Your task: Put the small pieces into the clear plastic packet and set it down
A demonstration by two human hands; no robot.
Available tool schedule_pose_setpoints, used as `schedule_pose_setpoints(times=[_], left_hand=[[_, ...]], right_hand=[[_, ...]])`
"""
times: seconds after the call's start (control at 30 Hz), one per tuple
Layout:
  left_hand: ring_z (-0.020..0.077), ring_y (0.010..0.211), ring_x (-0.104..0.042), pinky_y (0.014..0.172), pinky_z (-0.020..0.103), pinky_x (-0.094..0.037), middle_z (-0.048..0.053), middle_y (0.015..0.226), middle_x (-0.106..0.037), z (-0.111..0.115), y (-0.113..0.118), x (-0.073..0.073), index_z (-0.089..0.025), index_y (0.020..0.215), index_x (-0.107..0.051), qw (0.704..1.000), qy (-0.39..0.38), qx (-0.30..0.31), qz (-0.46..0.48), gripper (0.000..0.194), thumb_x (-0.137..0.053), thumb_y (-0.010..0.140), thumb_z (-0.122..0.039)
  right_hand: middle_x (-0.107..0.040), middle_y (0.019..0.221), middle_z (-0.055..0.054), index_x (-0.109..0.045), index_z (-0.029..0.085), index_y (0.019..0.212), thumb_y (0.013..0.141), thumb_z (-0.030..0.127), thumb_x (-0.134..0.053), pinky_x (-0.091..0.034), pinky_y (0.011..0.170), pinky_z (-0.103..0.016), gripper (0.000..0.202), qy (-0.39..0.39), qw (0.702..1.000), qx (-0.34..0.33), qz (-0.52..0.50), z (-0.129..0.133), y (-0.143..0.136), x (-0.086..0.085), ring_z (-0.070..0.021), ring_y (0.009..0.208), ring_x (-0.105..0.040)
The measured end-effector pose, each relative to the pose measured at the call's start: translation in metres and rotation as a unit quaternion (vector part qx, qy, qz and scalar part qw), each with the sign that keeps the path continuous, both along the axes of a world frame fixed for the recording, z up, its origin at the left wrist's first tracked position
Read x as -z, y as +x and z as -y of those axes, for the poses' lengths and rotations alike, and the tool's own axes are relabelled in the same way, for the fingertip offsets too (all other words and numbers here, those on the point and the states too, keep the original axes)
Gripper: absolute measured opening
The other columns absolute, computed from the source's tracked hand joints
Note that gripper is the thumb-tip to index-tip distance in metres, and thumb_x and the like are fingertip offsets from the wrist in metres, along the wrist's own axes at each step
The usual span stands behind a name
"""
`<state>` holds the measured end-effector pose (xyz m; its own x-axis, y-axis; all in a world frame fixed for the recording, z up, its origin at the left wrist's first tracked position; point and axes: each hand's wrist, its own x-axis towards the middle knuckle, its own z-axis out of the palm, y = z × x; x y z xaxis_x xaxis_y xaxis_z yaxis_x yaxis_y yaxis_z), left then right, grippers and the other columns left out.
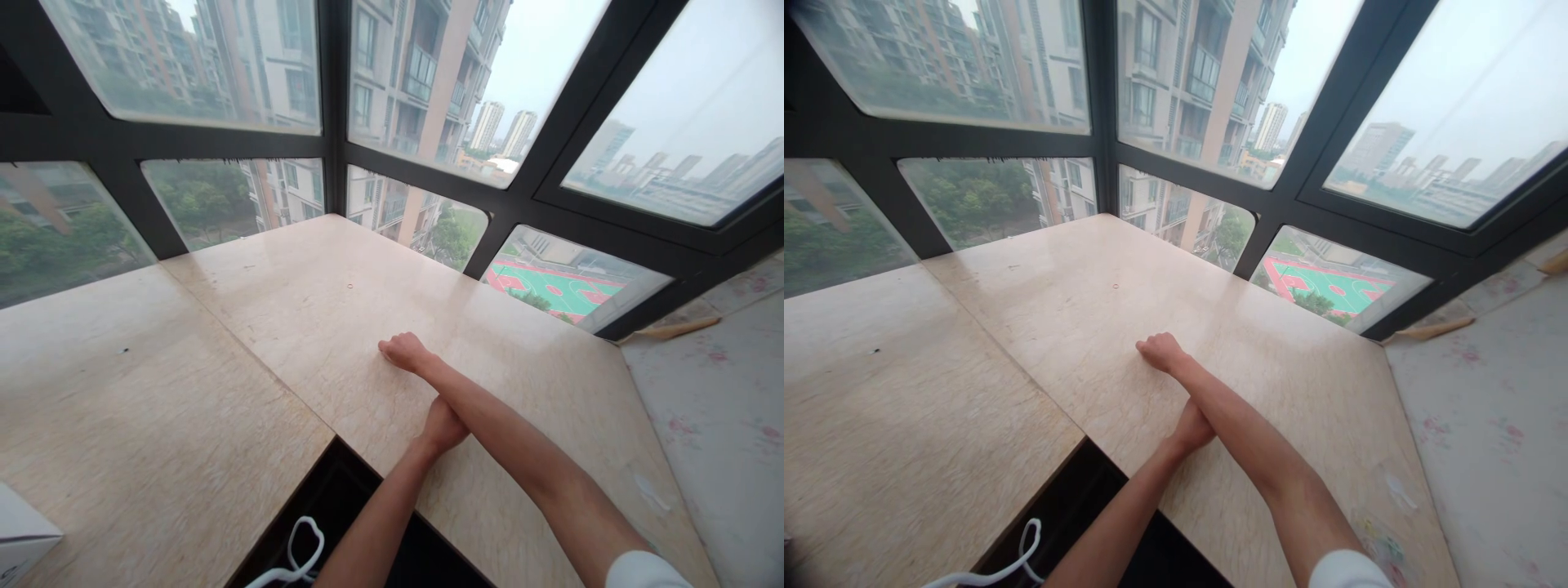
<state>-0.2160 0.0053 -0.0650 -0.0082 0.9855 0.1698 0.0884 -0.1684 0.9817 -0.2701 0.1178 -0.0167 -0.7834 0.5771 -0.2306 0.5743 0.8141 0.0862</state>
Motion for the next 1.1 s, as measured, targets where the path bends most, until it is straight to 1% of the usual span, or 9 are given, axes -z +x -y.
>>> schedule_pose_setpoints(times=[0.2,0.27,0.33,0.43,0.53,0.67,0.77,0.93,1.1], left_hand=[[0.016,0.063,-0.051,0.055,0.026,-0.037,0.003,0.066,-0.057,-0.01,-0.001,0.003,-0.015,0.066,-0.05,1.0,0.024,-0.015,-0.005,0.012,-0.056,0.074,-0.022],[0.0127,0.055,-0.045,0.048,0.024,-0.029,0.001,0.055,-0.048,-0.013,-0.002,0.006,-0.015,0.057,-0.043,1.0,0.013,-0.009,-0.003,0.02,-0.056,0.071,-0.022],[0.0098,0.051,-0.038,0.046,0.023,-0.023,-0.002,0.05,-0.041,-0.015,-0.002,0.007,-0.016,0.053,-0.038,1.0,0.005,-0.008,-0.002,0.025,-0.056,0.071,-0.022],[0.0081,0.051,-0.035,0.047,0.022,-0.022,-0.003,0.053,-0.041,-0.015,-0.003,0.008,-0.016,0.058,-0.039,1.0,0.003,-0.014,0.003,0.022,-0.054,0.073,-0.024],[0.0082,0.054,-0.037,0.05,0.021,-0.028,-0.004,0.058,-0.044,-0.015,-0.003,0.005,-0.015,0.065,-0.045,1.0,0.007,-0.016,0.003,0.014,-0.052,0.074,-0.023],[0.0091,0.058,-0.044,0.056,0.021,-0.034,-0.002,0.062,-0.051,-0.014,-0.003,0.002,-0.014,0.071,-0.054,1.0,0.004,-0.015,-0.012,0.009,-0.051,0.074,-0.022],[0.0096,0.059,-0.046,0.057,0.021,-0.036,-0.001,0.064,-0.053,-0.012,-0.004,-0.002,-0.014,0.071,-0.056,1.0,-0.003,-0.014,-0.026,0.012,-0.052,0.075,-0.024],[0.0103,0.06,-0.046,0.057,0.022,-0.036,-0.001,0.066,-0.054,-0.011,-0.005,-0.007,-0.014,0.072,-0.056,0.999,-0.011,-0.005,-0.042,0.015,-0.052,0.077,-0.028],[0.0115,0.061,-0.049,0.058,0.022,-0.038,0.0,0.068,-0.055,-0.01,-0.006,-0.007,-0.015,0.074,-0.056,0.998,-0.02,0.002,-0.055,0.019,-0.054,0.078,-0.033]], right_hand=[[-0.066,0.088,-0.005,-0.063,0.013,0.091,0.089,0.023,-0.058,-0.047,0.083,-0.04,0.011,-0.052,0.993,0.051,-0.092,0.001,0.022,0.0,-0.0209,0.089,-0.063],[-0.066,0.079,-0.004,-0.062,0.014,0.088,0.083,0.02,-0.06,-0.047,0.079,-0.037,0.007,-0.074,0.979,0.086,-0.167,0.004,0.034,-0.006,-0.0202,0.082,-0.063],[-0.061,0.066,0.0,-0.059,0.017,0.087,0.081,0.02,-0.057,-0.046,0.071,-0.03,0.007,-0.097,0.95,0.131,-0.265,0.01,0.048,-0.014,-0.017,0.069,-0.062],[-0.049,0.051,0.007,-0.05,0.019,0.087,0.083,0.027,-0.045,-0.04,0.05,-0.022,0.01,-0.152,0.872,0.205,-0.418,0.025,0.072,-0.025,-0.0104,0.043,-0.048],[-0.043,0.046,0.011,-0.039,0.022,0.087,0.082,0.036,-0.038,-0.025,0.034,-0.019,0.015,-0.224,0.768,0.262,-0.54,0.043,0.101,-0.035,-0.0081,0.031,-0.033],[-0.034,0.044,0.013,-0.03,0.025,0.082,0.08,0.043,-0.038,-0.017,0.031,-0.018,0.021,-0.283,0.619,0.304,-0.667,0.066,0.149,-0.05,-0.0068,0.029,-0.023],[-0.027,0.042,0.014,-0.029,0.025,0.078,0.08,0.044,-0.043,-0.016,0.032,-0.019,0.024,-0.302,0.529,0.327,-0.722,0.084,0.187,-0.057,-0.0059,0.03,-0.017],[-0.028,0.039,0.013,-0.034,0.024,0.076,0.076,0.044,-0.057,-0.011,0.032,-0.02,0.03,-0.304,0.435,0.367,-0.764,0.119,0.237,-0.045,-0.0048,0.029,-0.016],[-0.032,0.041,0.014,-0.043,0.022,0.082,0.075,0.046,-0.071,-0.008,0.031,-0.018,0.037,-0.27,0.39,0.404,-0.782,0.156,0.278,-0.031,-0.0027,0.029,-0.017]])
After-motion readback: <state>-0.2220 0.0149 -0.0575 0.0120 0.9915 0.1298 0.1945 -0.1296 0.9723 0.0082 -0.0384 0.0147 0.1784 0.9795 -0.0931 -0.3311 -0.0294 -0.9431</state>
